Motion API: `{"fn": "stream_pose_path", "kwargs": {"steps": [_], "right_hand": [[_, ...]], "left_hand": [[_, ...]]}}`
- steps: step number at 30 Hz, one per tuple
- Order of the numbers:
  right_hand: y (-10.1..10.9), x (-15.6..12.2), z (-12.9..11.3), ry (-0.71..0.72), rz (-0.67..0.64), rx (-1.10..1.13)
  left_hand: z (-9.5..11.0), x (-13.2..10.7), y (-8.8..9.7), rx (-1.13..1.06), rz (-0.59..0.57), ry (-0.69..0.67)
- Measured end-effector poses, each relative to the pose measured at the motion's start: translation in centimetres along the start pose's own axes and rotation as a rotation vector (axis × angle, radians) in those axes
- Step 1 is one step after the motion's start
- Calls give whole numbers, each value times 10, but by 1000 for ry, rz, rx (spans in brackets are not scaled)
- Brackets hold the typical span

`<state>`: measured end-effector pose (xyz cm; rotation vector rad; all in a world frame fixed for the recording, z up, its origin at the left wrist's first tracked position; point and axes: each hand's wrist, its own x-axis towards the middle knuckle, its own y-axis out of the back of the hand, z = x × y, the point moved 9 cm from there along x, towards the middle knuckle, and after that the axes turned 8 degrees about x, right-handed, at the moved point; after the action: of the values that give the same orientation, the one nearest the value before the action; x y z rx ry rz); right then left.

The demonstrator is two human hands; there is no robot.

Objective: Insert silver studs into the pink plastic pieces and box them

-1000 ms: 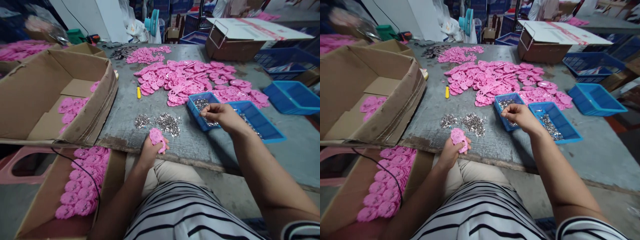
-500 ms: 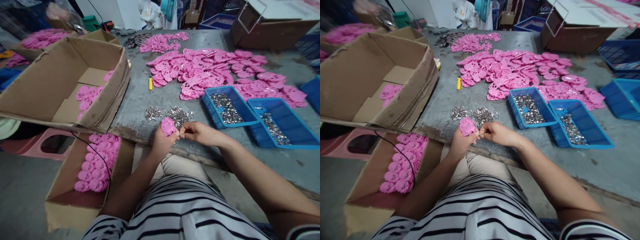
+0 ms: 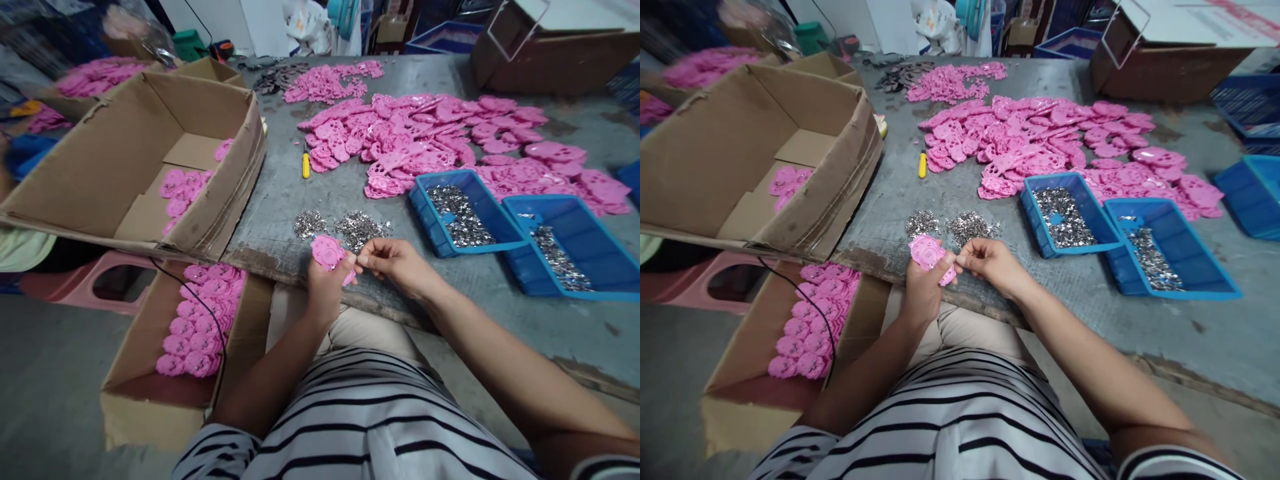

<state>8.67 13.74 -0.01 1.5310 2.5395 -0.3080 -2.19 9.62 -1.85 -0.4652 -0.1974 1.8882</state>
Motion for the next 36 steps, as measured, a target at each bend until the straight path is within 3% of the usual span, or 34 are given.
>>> {"fn": "stream_pose_path", "kwargs": {"steps": [6,12,21,30,36], "right_hand": [[1,-8,-20,238,88,-26],[-4,-11,-21,219,59,-108],[-1,-12,-20,256,152,-80],[2,-14,-19,276,204,-8],[0,-16,-21,311,207,-49]], "left_hand": [[3,-4,-3,-157,-64,-14],[-1,-6,-4,-108,-64,37],[2,-10,-14,-165,-149,-30],[11,-13,-17,-185,-163,-71],[8,-13,-15,-157,-123,-17]]}}
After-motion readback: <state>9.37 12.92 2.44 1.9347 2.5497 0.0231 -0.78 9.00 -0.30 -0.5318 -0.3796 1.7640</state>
